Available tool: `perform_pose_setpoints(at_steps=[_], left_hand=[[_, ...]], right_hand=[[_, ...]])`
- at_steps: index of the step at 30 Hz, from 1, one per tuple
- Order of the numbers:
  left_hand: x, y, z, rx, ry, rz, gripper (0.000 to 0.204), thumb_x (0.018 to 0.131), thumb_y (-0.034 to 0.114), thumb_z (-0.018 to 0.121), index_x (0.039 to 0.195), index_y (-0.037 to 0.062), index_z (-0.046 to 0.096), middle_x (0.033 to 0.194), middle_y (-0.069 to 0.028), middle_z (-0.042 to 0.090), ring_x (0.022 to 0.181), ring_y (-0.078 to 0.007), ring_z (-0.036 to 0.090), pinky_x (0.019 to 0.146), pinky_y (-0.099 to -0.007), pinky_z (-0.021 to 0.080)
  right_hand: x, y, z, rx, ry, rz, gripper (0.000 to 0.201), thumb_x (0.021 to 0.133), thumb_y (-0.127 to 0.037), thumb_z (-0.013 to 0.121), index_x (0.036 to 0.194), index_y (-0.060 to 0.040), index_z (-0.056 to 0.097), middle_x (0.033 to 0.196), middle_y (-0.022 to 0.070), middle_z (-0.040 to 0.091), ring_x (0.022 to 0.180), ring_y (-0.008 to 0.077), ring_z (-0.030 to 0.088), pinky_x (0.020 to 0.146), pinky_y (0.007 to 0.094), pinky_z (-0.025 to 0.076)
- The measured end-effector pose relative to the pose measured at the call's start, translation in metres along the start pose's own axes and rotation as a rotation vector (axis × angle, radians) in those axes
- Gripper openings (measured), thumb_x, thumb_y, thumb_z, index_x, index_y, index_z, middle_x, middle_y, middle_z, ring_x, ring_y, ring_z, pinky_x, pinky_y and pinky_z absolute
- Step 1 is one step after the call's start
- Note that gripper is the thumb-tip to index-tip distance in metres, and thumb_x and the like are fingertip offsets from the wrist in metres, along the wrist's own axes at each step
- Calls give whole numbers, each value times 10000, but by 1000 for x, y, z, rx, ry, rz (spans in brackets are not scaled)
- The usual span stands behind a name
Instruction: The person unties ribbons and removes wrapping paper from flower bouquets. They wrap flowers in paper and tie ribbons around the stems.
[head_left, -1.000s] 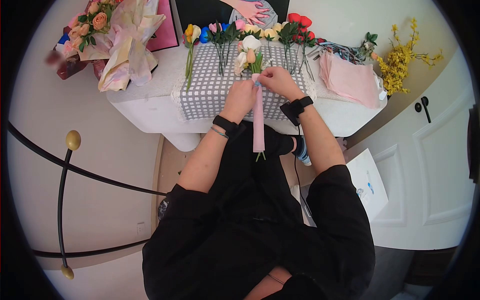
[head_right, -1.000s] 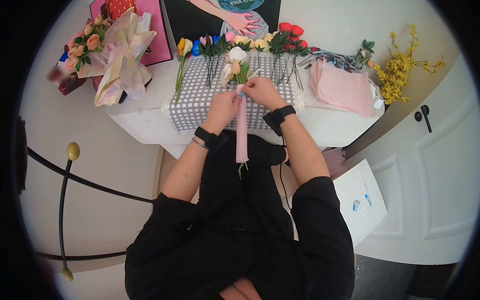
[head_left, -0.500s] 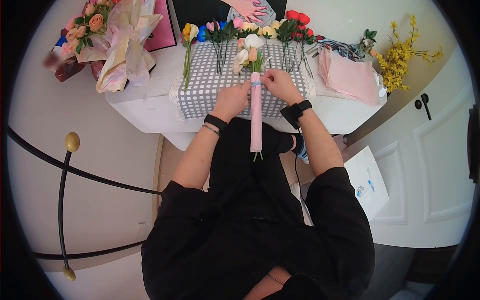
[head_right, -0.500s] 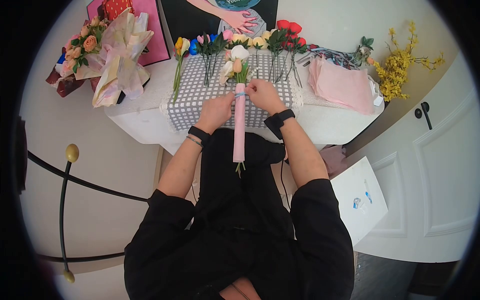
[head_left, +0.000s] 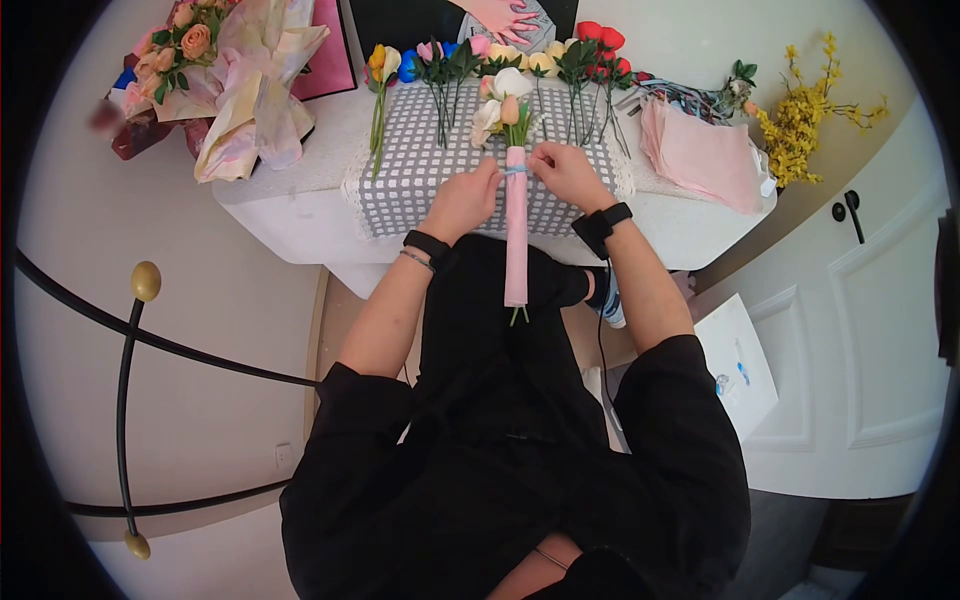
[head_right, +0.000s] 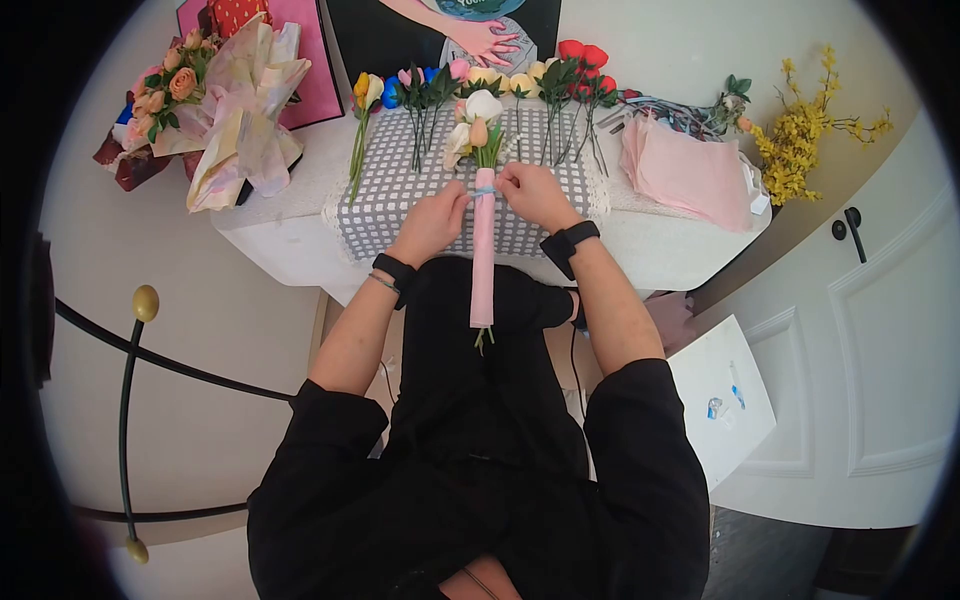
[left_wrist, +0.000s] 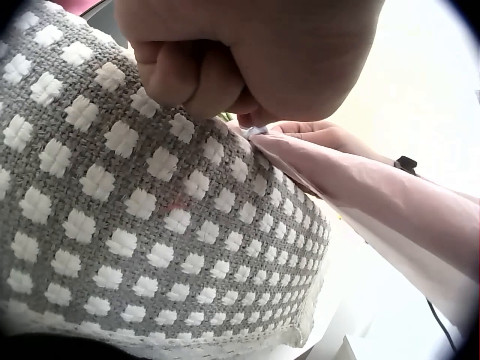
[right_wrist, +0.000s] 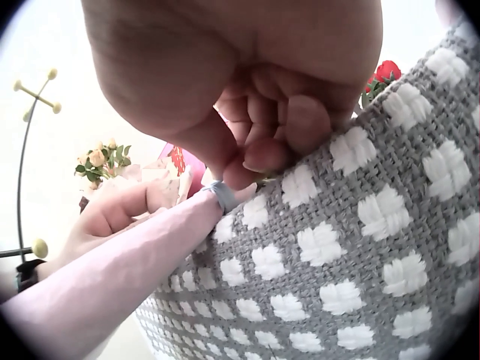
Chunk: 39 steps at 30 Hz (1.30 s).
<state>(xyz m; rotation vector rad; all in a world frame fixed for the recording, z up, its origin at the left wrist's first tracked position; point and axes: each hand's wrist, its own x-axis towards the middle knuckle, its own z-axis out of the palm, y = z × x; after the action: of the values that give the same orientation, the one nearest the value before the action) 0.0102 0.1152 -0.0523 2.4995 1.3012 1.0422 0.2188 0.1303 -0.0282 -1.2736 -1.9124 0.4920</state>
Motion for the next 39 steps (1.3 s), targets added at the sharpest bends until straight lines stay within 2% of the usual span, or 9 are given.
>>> perform_pose_setpoints(at_steps=[5, 12, 15, 18, 21, 23, 24, 29, 39], left_hand=[[-1, -9, 4, -198, 77, 6, 133, 919, 171, 512, 903, 42, 483, 644, -223, 583, 640, -438, 579, 574, -511, 440], [-7, -9, -3, -287, 87, -45, 142, 910, 170, 530, 895, 30, 510, 681, -203, 603, 666, -412, 599, 590, -483, 444], [-9, -1, -10, -351, 69, -124, 162, 901, 194, 555, 939, 39, 532, 665, -186, 607, 641, -396, 604, 583, -468, 453], [-6, 13, -19, -280, -1, -196, 221, 900, 206, 581, 1043, 41, 554, 699, -174, 632, 627, -299, 626, 592, -384, 468], [0, 17, -15, -208, 20, -117, 236, 874, 190, 607, 1054, 39, 584, 730, -151, 632, 653, -284, 625, 615, -377, 479], [3, 12, -3, -143, 247, 128, 183, 842, 157, 631, 978, 34, 631, 771, -127, 624, 689, -267, 622, 640, -362, 485], [2, 11, 1, -144, 247, 129, 183, 842, 157, 631, 978, 34, 631, 771, -127, 624, 689, -267, 622, 640, -362, 485], [2, 12, 1, -234, 189, -25, 132, 813, 141, 662, 856, 16, 665, 769, -97, 611, 672, -229, 605, 629, -330, 476], [5, 14, 3, -285, 196, -89, 170, 807, 163, 667, 867, 3, 669, 784, -94, 633, 639, -192, 619, 602, -314, 487]], right_hand=[[-3, -4, -7, -117, -47, -90, 152, 830, -157, 599, 806, -9, 623, 677, 159, 620, 640, 328, 606, 599, 409, 460], [-5, -8, -6, -77, -15, -40, 148, 831, -152, 597, 800, -9, 620, 694, 166, 627, 667, 338, 612, 620, 406, 467], [-6, -8, -4, -129, -21, -72, 153, 826, -162, 610, 800, -12, 625, 696, 157, 633, 655, 320, 617, 617, 398, 472], [-5, -11, -4, -78, -55, -38, 163, 820, -176, 627, 809, -13, 634, 695, 146, 636, 636, 295, 618, 604, 388, 471], [-6, -10, -4, -66, -48, -54, 173, 816, -184, 638, 823, -12, 640, 688, 137, 634, 628, 269, 620, 594, 372, 470], [-6, -10, -4, -50, -62, -16, 178, 814, -189, 644, 824, -11, 640, 681, 134, 631, 620, 255, 614, 595, 362, 472], [-6, -10, -4, -51, -62, -15, 178, 814, -189, 644, 824, -11, 640, 681, 134, 631, 620, 255, 614, 595, 362, 472], [-7, -7, 0, 99, -30, 18, 226, 809, -209, 672, 924, -14, 667, 715, 96, 652, 632, 194, 610, 631, 315, 498], [-5, 3, 1, 234, -31, 57, 267, 781, -109, 686, 1027, -9, 664, 781, 60, 671, 713, 128, 625, 664, 268, 506]])
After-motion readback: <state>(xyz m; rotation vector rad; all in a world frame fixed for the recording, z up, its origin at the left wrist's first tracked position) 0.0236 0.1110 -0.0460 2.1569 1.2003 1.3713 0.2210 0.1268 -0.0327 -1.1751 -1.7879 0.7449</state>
